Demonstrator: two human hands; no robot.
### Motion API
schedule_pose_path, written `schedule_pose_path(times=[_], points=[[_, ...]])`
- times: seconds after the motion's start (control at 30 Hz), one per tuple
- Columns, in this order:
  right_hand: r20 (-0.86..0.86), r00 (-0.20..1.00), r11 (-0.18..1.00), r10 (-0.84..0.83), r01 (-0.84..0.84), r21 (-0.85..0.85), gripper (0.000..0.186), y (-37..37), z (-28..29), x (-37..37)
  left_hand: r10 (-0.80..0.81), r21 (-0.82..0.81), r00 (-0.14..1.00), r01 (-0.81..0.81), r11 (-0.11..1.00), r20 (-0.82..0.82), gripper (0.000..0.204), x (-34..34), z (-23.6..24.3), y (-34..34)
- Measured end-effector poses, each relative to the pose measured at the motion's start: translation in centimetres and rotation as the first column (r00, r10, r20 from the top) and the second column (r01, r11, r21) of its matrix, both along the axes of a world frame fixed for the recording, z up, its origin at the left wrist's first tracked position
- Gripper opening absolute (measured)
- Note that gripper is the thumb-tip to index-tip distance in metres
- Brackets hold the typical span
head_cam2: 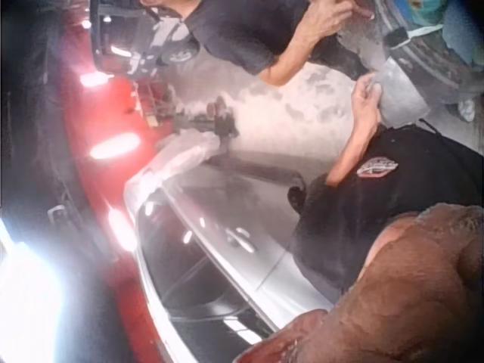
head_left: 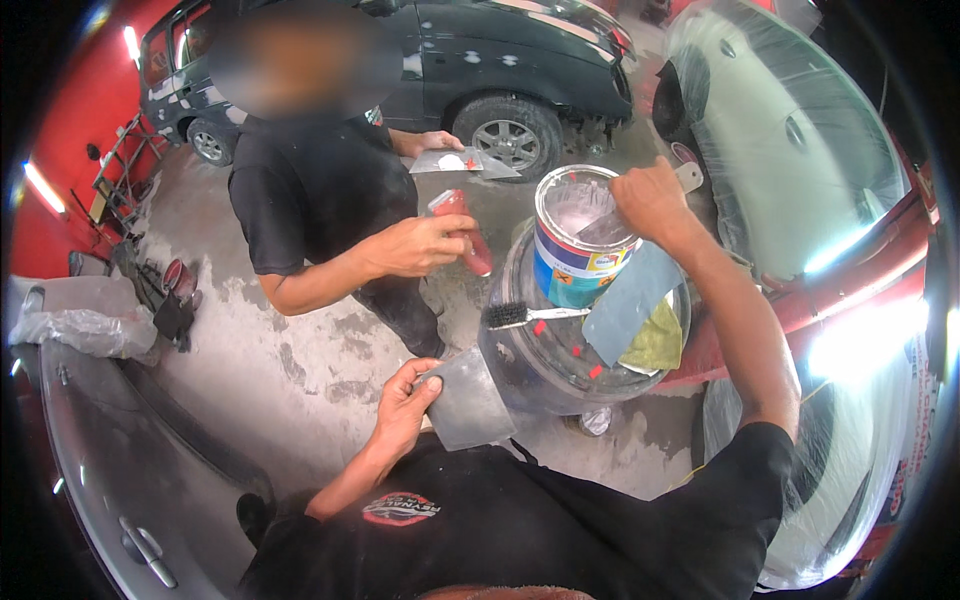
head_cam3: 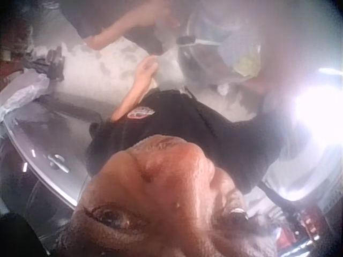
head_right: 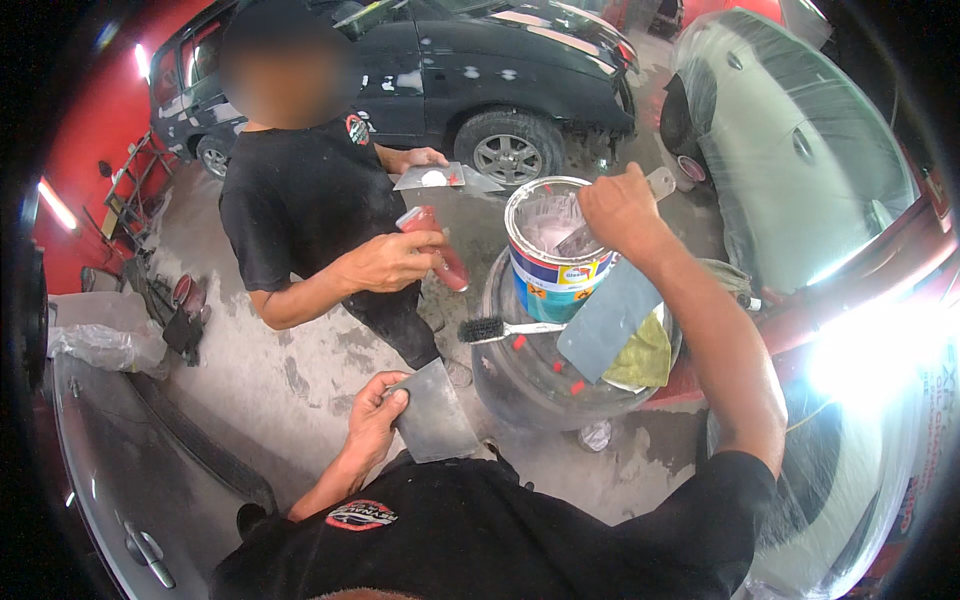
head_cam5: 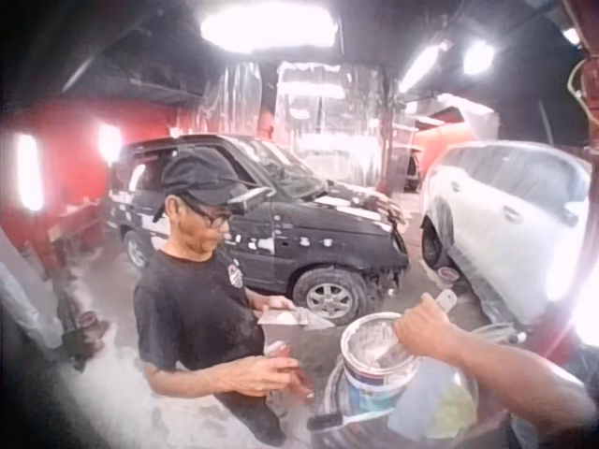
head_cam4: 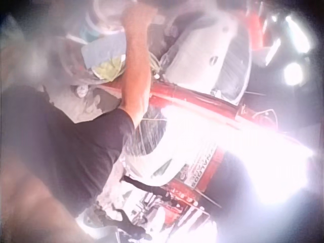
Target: The person applies body filler to a car bumper using a putty knife and sanding block, smoothing the surface in a workshop environment.
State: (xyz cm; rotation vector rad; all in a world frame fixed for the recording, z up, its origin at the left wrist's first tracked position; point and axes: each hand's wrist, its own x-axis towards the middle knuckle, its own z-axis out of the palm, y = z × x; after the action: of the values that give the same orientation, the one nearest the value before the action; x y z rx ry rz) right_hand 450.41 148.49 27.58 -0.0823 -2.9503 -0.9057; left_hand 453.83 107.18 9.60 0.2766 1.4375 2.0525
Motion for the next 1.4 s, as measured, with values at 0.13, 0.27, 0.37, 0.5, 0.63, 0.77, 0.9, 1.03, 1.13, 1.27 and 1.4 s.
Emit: schedule_pose_path(times=[0.13, 0.27, 0.37, 0.5, 0.63, 0.77, 0.9, 1.03, 1.13, 1.27, 1.4], points=[[0.067, 0.997, 0.997, -0.042, 0.046, -0.069, 0.010, 0.0, 0.5, -0.8, 0.047, 0.025, 0.999, -0.047, 0.999, -0.008, 0.027, 0.0, 0.9, -0.3], [0.056, 0.994, 0.984, -0.095, 0.102, -0.144, 0.011, 1.2, 2.0, -0.7, 0.005, -0.012, 1.000, -0.005, 1.000, -0.003, 0.030, 0.1, 2.2, -0.8], [0.024, 0.997, 0.985, -0.074, 0.077, -0.158, 0.012, 1.8, 0.8, -0.6, -0.025, -0.044, 0.999, 0.024, 0.999, -0.024, 0.032, 0.0, 3.1, -0.8], [-0.091, 0.996, 0.985, -0.001, -0.015, -0.171, 0.012, 2.6, -0.8, -0.3, -0.056, -0.020, 0.991, 0.054, 0.998, -0.124, 0.030, -0.6, 3.9, 0.1], [-0.089, 0.995, 0.967, -0.046, 0.021, -0.255, 0.012, 2.5, 1.7, 0.5, -0.026, 0.051, 0.987, 0.034, 0.998, -0.159, 0.026, -1.0, 4.9, 0.8], [-0.073, 0.982, 0.914, -0.175, 0.135, -0.383, 0.021, 3.3, 3.8, 2.3, 0.020, 0.116, 0.980, 0.004, 0.993, -0.199, 0.024, -2.1, 5.6, 1.8], [-0.120, 0.960, 0.877, -0.252, 0.175, -0.448, 0.026, 3.5, 4.4, 4.2, 0.070, 0.180, 0.984, -0.040, 0.983, -0.161, 0.025, -3.1, 6.6, 3.1], [-0.137, 0.953, 0.858, -0.269, 0.173, -0.483, 0.026, 4.7, 5.0, 5.7, 0.097, 0.224, 0.989, -0.070, 0.972, -0.112, 0.025, -3.8, 7.6, 4.4], [-0.024, 0.925, 0.756, -0.380, 0.296, -0.584, 0.026, 5.2, 6.0, 6.5, 0.116, 0.208, 0.988, -0.092, 0.974, -0.104, 0.025, -4.4, 7.9, 5.1], [-0.115, 0.920, 0.747, -0.374, 0.225, -0.626, 0.025, 6.6, 6.4, 8.7, 0.124, 0.209, 0.990, -0.108, 0.972, -0.063, 0.024, -5.5, 7.9, 6.3], [-0.168, 0.916, 0.687, -0.365, 0.144, -0.712, 0.022, 7.7, 6.5, 10.4, 0.142, 0.196, 0.989, -0.133, 0.971, -0.034, 0.022, -6.6, 7.1, 8.2]])
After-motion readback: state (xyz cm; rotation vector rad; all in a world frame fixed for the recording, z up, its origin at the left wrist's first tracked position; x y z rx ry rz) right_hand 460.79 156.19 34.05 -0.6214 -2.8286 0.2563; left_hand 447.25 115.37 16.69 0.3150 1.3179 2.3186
